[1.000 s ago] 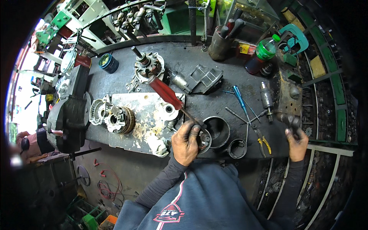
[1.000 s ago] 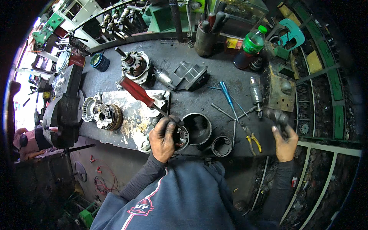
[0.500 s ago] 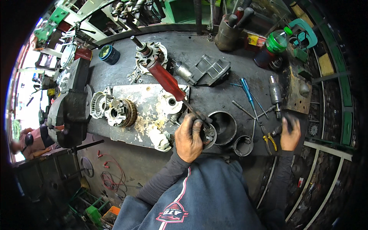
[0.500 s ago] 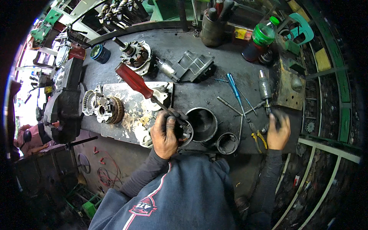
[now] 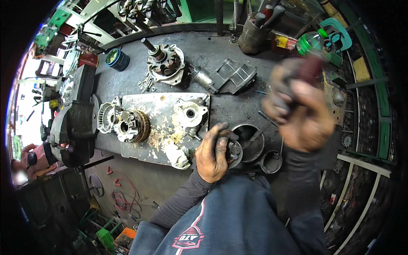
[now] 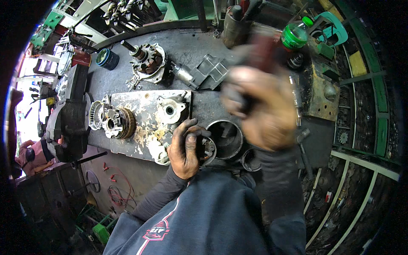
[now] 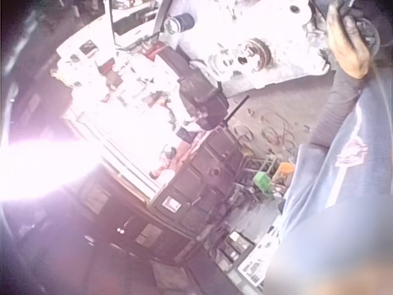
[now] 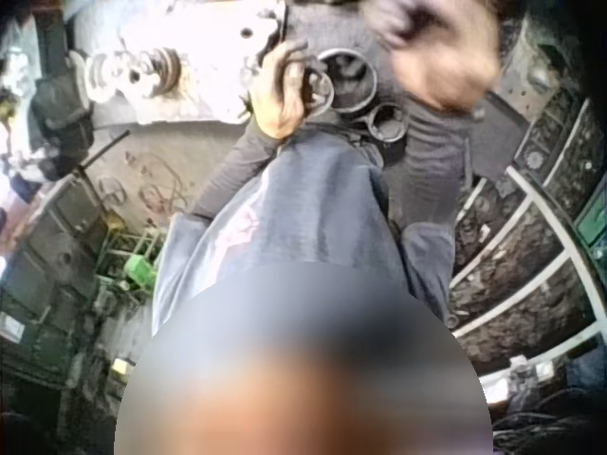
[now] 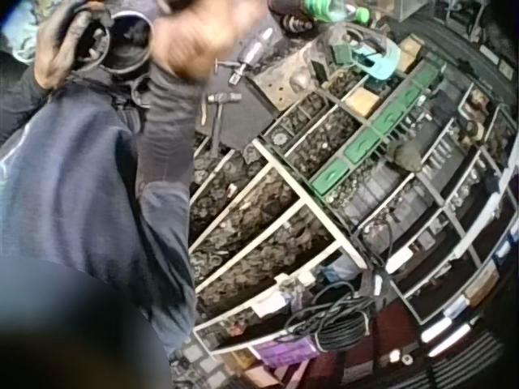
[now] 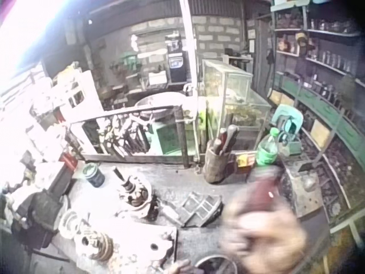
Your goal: The person disassembles and reassembles a cylindrical mechanical component using pliers, a hammer, and a screwdriver. They remove small internal pieces, tap them into place, and repeatedly adjust the assembly on a cluttered workbench.
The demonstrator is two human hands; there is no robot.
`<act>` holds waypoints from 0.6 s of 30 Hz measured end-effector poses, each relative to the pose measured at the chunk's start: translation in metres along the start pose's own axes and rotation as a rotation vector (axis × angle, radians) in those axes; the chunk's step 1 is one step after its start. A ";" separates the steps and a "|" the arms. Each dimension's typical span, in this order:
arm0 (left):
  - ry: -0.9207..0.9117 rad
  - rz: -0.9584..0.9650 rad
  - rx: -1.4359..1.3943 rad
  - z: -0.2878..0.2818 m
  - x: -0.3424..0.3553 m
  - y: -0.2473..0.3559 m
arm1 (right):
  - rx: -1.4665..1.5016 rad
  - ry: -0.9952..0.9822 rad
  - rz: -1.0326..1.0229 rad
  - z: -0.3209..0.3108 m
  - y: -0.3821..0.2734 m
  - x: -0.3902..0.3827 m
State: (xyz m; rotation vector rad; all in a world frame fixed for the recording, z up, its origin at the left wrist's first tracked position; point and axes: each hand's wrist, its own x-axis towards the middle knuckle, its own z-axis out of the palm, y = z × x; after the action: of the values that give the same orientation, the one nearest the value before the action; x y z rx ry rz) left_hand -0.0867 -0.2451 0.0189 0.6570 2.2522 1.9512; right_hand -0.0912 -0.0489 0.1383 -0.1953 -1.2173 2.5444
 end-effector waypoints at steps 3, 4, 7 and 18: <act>0.013 0.064 -0.004 -0.002 -0.001 -0.005 | 0.027 -0.235 -0.098 -0.030 -0.033 -0.015; 0.019 0.061 -0.016 -0.001 -0.002 -0.007 | -0.034 -0.248 -0.113 -0.038 -0.039 -0.023; 0.008 0.031 -0.034 -0.002 -0.003 -0.009 | -0.167 -0.092 -0.100 -0.061 -0.044 -0.046; -0.183 0.060 0.147 -0.012 0.004 -0.006 | -0.661 0.791 -0.072 -0.158 -0.038 -0.086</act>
State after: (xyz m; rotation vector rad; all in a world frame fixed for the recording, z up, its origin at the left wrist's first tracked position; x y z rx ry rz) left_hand -0.0963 -0.2555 0.0166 0.8903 2.3011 1.6834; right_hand 0.0383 0.0603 0.0675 -1.1391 -1.5714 1.6072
